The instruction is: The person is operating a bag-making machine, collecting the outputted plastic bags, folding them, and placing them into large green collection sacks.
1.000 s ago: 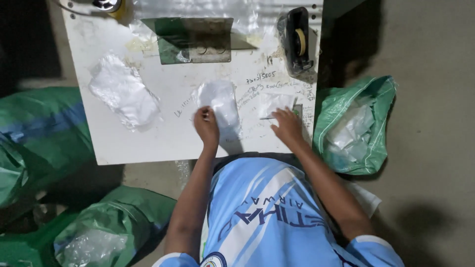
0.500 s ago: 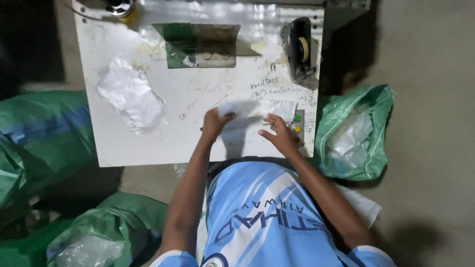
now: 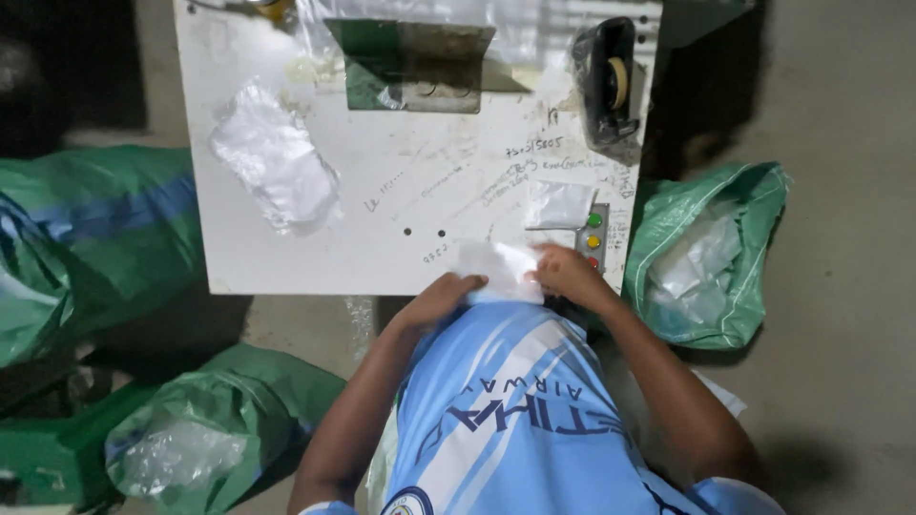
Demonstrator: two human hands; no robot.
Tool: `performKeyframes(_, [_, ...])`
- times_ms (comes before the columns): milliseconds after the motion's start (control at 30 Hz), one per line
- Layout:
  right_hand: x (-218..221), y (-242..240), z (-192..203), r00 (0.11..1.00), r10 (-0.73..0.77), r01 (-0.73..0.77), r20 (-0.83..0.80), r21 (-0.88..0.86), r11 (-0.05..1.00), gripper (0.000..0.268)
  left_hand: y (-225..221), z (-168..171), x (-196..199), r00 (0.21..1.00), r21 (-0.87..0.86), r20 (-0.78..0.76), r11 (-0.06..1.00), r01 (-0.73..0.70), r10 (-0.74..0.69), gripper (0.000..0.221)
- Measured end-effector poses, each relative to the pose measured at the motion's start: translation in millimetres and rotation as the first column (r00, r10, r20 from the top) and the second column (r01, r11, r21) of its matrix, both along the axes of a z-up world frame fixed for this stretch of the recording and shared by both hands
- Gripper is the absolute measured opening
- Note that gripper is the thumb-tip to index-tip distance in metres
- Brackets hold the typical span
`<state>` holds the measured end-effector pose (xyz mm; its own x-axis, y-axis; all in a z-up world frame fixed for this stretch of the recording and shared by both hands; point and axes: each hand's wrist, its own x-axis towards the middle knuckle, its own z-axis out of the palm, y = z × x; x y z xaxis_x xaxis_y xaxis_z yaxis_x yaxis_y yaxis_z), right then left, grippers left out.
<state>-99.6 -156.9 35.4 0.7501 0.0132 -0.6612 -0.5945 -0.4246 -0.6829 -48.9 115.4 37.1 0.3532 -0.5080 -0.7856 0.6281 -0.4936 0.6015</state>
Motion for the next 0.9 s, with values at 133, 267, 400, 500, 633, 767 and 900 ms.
performKeyframes(133, [30, 43, 113, 0.978, 0.202, -0.196, -0.059, 0.098, 0.976, 0.096, -2, -1, 13, 0.971, -0.005, -0.113, 0.977, -0.211, 0.21, 0.054])
performKeyframes(267, [23, 61, 80, 0.962, 0.167, -0.134, -0.215, 0.161, 0.978, 0.061, -12, 23, 26, 0.934, 0.111, 0.306, 0.967, -0.23, 0.187, 0.054])
performKeyframes(400, [27, 70, 24, 0.954, -0.246, 0.246, 0.173, 0.024, 0.969, 0.035, -7, 5, 31, 0.957, 0.267, 0.25, 0.94, -0.214, 0.147, 0.104])
performKeyframes(500, [40, 91, 51, 0.988, -0.091, 0.09, 0.127, 0.015, 0.996, 0.045, -15, -87, 8, 0.887, 0.019, 0.292, 0.925, -0.38, 0.358, 0.05])
performKeyframes(633, [43, 95, 68, 0.958, -0.28, 0.285, -0.057, 0.277, 0.918, 0.075, -12, -21, 21, 0.888, -0.099, 0.179, 0.906, -0.411, 0.423, 0.04])
performKeyframes(767, [35, 100, 49, 0.794, -0.581, 0.589, -0.181, 0.465, 0.661, 0.042, 13, -42, 40, 0.786, -0.347, 0.151, 0.777, -0.525, 0.599, 0.02])
performKeyframes(900, [49, 97, 87, 0.72, -0.691, 0.615, -0.069, 0.526, 0.588, 0.039, 89, -94, 91, 0.281, -0.189, 0.635, 0.497, -0.847, 0.72, 0.011])
